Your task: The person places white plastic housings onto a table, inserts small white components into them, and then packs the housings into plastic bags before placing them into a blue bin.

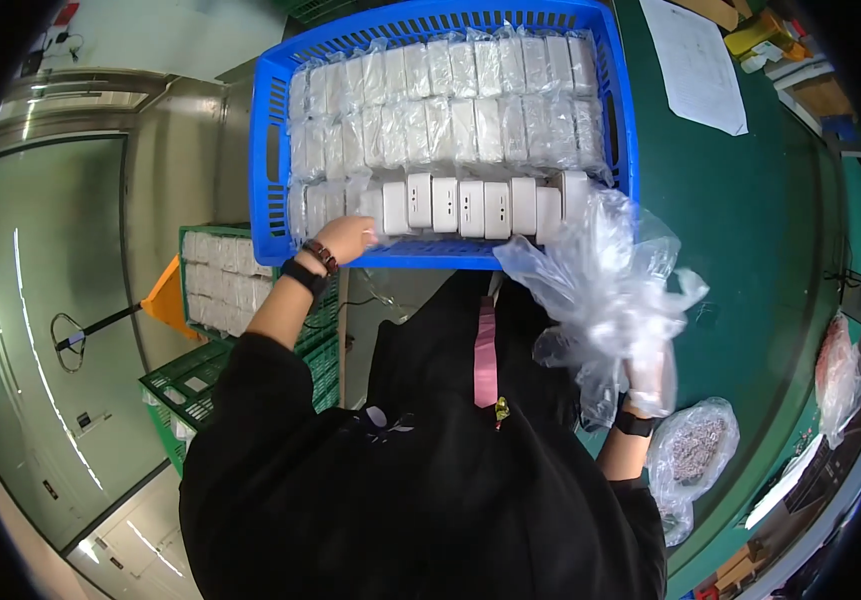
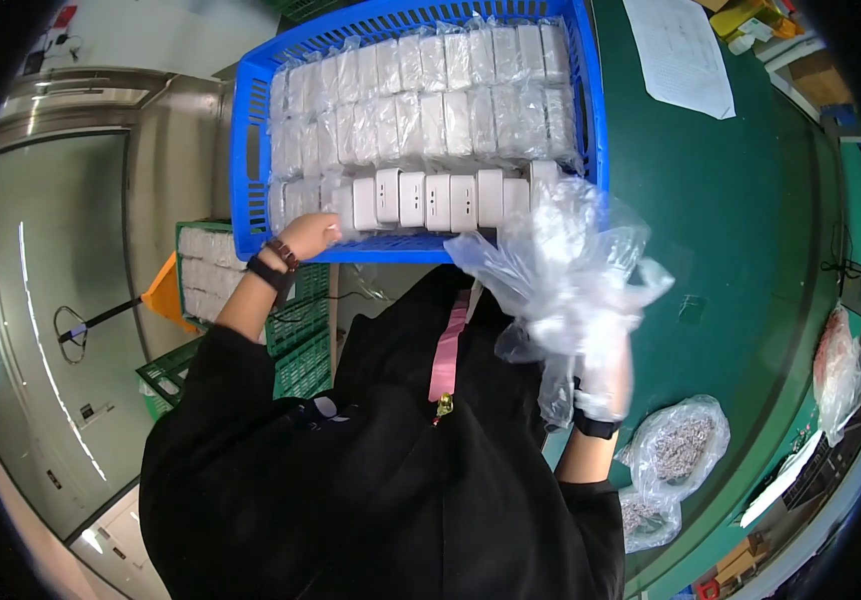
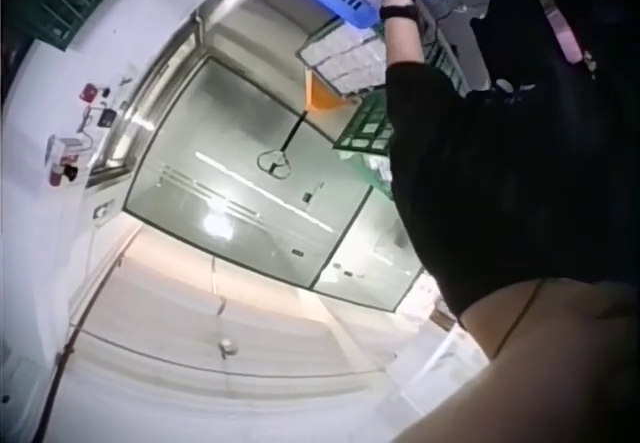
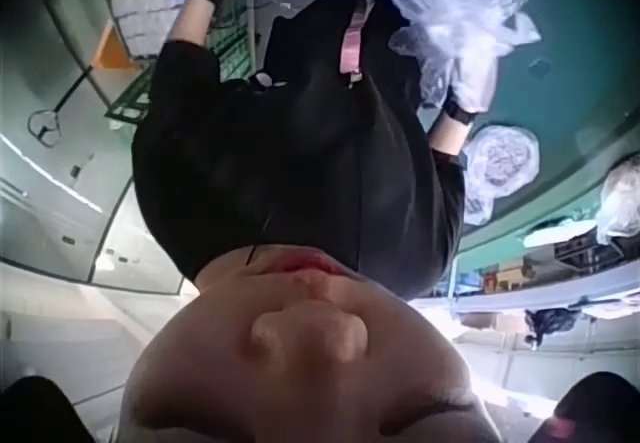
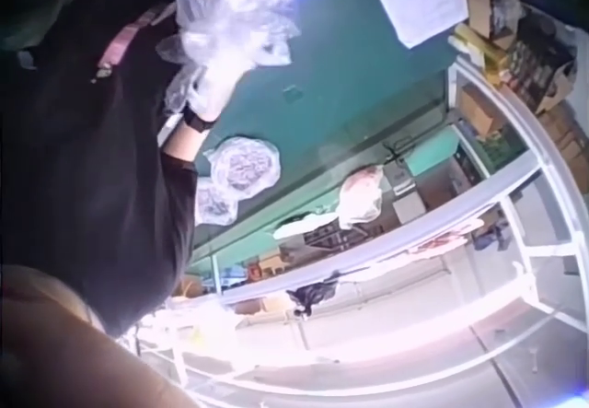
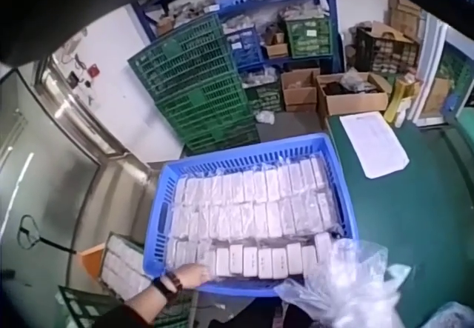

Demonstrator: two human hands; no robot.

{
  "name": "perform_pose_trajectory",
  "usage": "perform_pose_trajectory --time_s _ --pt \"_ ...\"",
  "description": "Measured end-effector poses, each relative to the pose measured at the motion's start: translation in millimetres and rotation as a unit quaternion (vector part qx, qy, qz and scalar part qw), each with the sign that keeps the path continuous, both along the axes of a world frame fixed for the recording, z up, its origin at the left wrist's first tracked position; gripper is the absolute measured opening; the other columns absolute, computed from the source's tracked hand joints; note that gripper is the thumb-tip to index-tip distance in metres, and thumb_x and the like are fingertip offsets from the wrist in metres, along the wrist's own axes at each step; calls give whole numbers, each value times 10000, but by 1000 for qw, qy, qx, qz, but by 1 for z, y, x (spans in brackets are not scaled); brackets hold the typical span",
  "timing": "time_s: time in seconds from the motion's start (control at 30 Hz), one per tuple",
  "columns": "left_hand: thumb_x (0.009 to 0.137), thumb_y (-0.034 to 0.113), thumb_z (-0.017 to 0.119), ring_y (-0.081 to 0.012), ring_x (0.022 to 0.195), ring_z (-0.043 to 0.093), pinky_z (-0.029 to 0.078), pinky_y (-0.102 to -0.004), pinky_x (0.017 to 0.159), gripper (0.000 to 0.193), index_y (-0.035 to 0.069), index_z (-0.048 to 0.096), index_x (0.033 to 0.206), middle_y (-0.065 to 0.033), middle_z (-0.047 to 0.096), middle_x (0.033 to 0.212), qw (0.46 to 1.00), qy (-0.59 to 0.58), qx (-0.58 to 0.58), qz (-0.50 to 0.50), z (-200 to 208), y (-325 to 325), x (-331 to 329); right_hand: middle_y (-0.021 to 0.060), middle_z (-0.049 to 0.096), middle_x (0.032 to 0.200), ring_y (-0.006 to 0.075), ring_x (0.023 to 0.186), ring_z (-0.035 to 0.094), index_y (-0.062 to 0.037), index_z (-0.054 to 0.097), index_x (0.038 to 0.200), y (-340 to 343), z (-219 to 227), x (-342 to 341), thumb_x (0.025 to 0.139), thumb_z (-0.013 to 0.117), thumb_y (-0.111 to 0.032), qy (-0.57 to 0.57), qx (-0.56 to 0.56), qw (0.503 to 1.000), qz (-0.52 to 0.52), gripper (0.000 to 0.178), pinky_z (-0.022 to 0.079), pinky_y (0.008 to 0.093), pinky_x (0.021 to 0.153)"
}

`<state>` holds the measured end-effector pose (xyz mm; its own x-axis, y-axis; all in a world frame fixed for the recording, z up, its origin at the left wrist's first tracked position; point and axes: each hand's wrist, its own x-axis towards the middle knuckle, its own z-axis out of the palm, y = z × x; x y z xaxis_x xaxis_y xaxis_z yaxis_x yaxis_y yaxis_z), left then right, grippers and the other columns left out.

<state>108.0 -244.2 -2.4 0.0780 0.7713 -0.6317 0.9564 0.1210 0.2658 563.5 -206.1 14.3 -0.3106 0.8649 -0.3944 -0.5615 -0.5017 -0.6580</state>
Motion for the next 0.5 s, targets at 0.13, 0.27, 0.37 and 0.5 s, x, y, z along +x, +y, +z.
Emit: perform_pose_trajectory --time_s 0.13,0.27,0.37,0.5 --pt "783 129 540 -254 737 576 445 -343 652 104 25 534 791 -128 582 763 952 -300 51 22 96 2 70 73 518 1026 177 930 510 -61 393 1206 -17 20 -84 846 436 -157 52 4 974 219 375 410 292 815" --pt "782 82 551 -201 749 585 450 -325 677 64 33 556 824 -85 602 778 886 -414 198 -72 108 -19 82 62 554 1024 180 839 565 -53 451 1158 -42 28 -179 803 463 -173 -130 127 943 279 375 464 300 709" --pt "798 146 528 -251 813 573 451 -331 691 143 53 547 905 -125 588 889 853 -512 46 89 89 -10 26 80 586 909 188 762 579 -28 506 1066 -51 4 -198 788 489 -187 -186 188 917 300 320 471 300 675" --pt "781 163 530 -275 872 550 433 -366 755 225 67 536 985 -123 567 945 977 -205 -35 -38 13 26 -99 81 591 797 188 685 583 -19 543 951 -60 2 -227 784 517 -198 -158 -42 978 128 246 474 300 625"
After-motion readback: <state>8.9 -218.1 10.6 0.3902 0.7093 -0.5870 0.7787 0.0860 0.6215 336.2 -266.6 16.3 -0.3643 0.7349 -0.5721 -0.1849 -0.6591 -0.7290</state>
